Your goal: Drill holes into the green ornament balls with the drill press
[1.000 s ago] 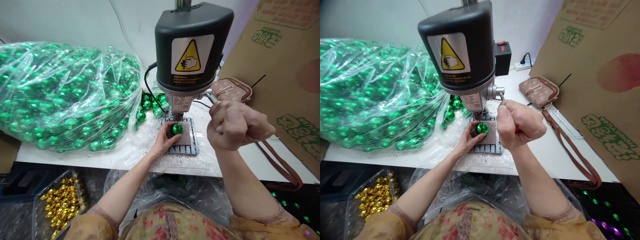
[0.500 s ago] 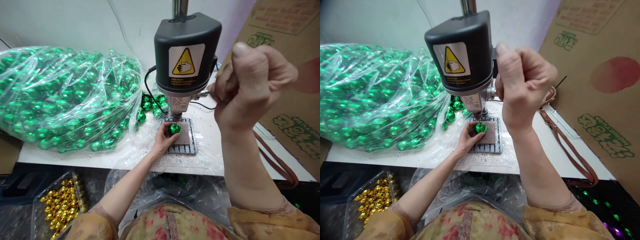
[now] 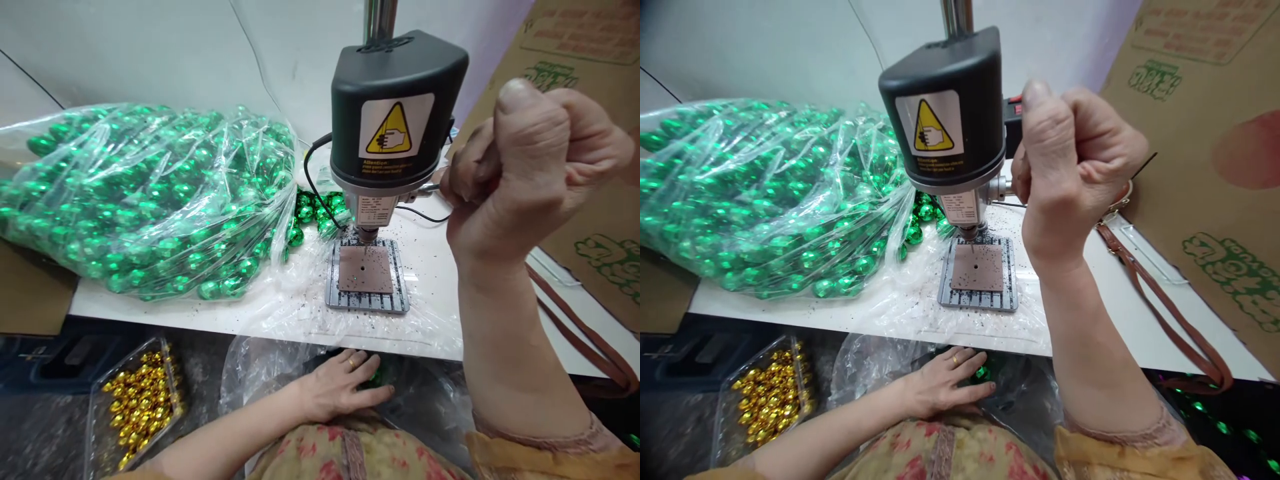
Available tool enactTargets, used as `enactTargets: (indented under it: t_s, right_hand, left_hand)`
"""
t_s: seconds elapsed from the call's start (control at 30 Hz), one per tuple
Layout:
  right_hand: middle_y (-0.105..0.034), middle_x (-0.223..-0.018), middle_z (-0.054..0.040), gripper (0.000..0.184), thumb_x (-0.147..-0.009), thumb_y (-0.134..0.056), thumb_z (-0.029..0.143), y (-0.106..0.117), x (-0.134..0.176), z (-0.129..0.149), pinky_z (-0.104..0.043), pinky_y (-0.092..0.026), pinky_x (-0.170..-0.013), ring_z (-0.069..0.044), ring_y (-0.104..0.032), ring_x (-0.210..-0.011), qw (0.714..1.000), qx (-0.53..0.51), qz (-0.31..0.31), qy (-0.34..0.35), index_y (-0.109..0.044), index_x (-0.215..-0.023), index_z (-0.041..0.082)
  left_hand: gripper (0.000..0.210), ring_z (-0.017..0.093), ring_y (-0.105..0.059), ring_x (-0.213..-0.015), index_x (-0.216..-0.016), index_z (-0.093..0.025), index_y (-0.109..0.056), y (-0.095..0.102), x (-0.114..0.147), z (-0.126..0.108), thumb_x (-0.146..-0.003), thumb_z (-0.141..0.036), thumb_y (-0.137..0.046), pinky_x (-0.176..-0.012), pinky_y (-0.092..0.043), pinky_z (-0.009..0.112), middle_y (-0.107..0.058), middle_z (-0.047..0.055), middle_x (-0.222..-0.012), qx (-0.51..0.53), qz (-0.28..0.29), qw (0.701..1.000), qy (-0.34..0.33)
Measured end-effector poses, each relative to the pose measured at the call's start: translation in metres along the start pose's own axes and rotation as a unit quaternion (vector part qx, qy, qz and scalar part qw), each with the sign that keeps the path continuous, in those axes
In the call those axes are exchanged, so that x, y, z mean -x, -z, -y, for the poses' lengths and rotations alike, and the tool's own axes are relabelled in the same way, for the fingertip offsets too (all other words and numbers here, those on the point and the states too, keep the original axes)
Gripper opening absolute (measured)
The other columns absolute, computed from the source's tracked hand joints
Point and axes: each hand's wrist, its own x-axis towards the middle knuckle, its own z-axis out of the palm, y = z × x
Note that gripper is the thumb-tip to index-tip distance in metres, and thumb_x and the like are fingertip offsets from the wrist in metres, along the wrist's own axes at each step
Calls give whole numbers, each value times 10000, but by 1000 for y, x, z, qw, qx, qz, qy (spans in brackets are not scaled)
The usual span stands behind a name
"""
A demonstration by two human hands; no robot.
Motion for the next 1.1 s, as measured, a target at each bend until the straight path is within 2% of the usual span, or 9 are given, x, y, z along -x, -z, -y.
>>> enactTargets:
  t_s: [0.1, 0.23, 0.37, 0.47, 0.6, 0.7, 0.8, 0.9, 1.1]
  right_hand:
    - [-305, -383, 89, 403, -836, -591, 138, -1, 1, -1, -308, -139, -382, -63, -262, -319, 1000, -1, -8, 8, -354, -530, 251]
    - [-295, -374, 90, 404, -819, -597, 152, -1, 1, -2, -321, -128, -375, -66, -249, -312, 1000, -11, -16, 18, -358, -511, 256]
    - [-317, -376, 87, 404, -813, -609, 178, 0, 2, -1, -324, -138, -375, -61, -254, -320, 1000, -3, -19, 5, -363, -501, 253]
    - [-325, -380, 87, 403, -810, -614, 178, 2, 4, 1, -315, -146, -371, -59, -269, -319, 1000, -3, -8, -1, -358, -506, 247]
    - [-332, -409, 80, 418, -858, -599, 186, 2, 5, 2, -268, -183, -398, -41, -306, -356, 1000, 14, -3, 9, -384, -500, 213]
    - [-340, -423, 77, 436, -873, -590, 170, 2, 6, 1, -244, -197, -413, -30, -307, -375, 1000, 16, 1, 14, -363, -502, 200]
    - [-327, -418, 81, 433, -868, -587, 140, 1, 6, -1, -240, -183, -399, -29, -279, -368, 1000, -4, 1, 23, -349, -512, 204]
    - [-324, -419, 82, 430, -870, -592, 136, 2, 5, -3, -246, -181, -381, -33, -276, -362, 999, -24, 4, 21, -360, -515, 207]
    - [-319, -422, 82, 437, -874, -609, 141, 5, 4, -5, -261, -176, -390, -38, -269, -365, 999, -41, 22, 7, -360, -521, 209]
  left_hand:
    - [298, 266, -732, -982, -1187, -353, -673, 22, -9, 28, -889, -366, -694, -821, -635, 421, -748, 99, -1147, 5, -114, 993, 11]
    - [261, 250, -681, -1051, -1174, -260, -677, 75, -35, 109, -980, -219, -507, -943, -563, 429, -722, 105, -1087, -58, -233, 947, 213]
    - [157, 304, -622, -1027, -1032, -190, -687, 116, -52, 190, -898, -219, -612, -995, -496, 474, -672, 123, -985, -112, -199, 901, 369]
    - [217, 351, -610, -1030, -941, -169, -687, 127, -53, 216, -739, -157, -764, -998, -477, 515, -647, 121, -923, -119, -154, 881, 431]
    - [456, 290, -627, -1012, -1112, -203, -676, 130, -52, 198, -681, -200, -827, -965, -516, 455, -659, 86, -1025, -45, -255, 874, 412]
    - [534, 203, -652, -920, -1245, -234, -608, 124, -57, 158, -757, -332, -801, -858, -565, 366, -677, 50, -1048, 160, -370, 829, 387]
    - [544, 187, -681, -926, -1262, -242, -588, 106, -69, 117, -779, -392, -789, -837, -594, 364, -697, 51, -1090, 405, -350, 760, 368]
    - [568, 200, -700, -943, -1233, -215, -603, 84, -79, 101, -752, -420, -825, -852, -600, 386, -720, 64, -1089, 502, -320, 708, 380]
    - [650, 186, -682, -965, -1243, -187, -619, 59, -83, 122, -713, -467, -869, -869, -534, 310, -740, 65, -1067, 413, -326, 759, 383]
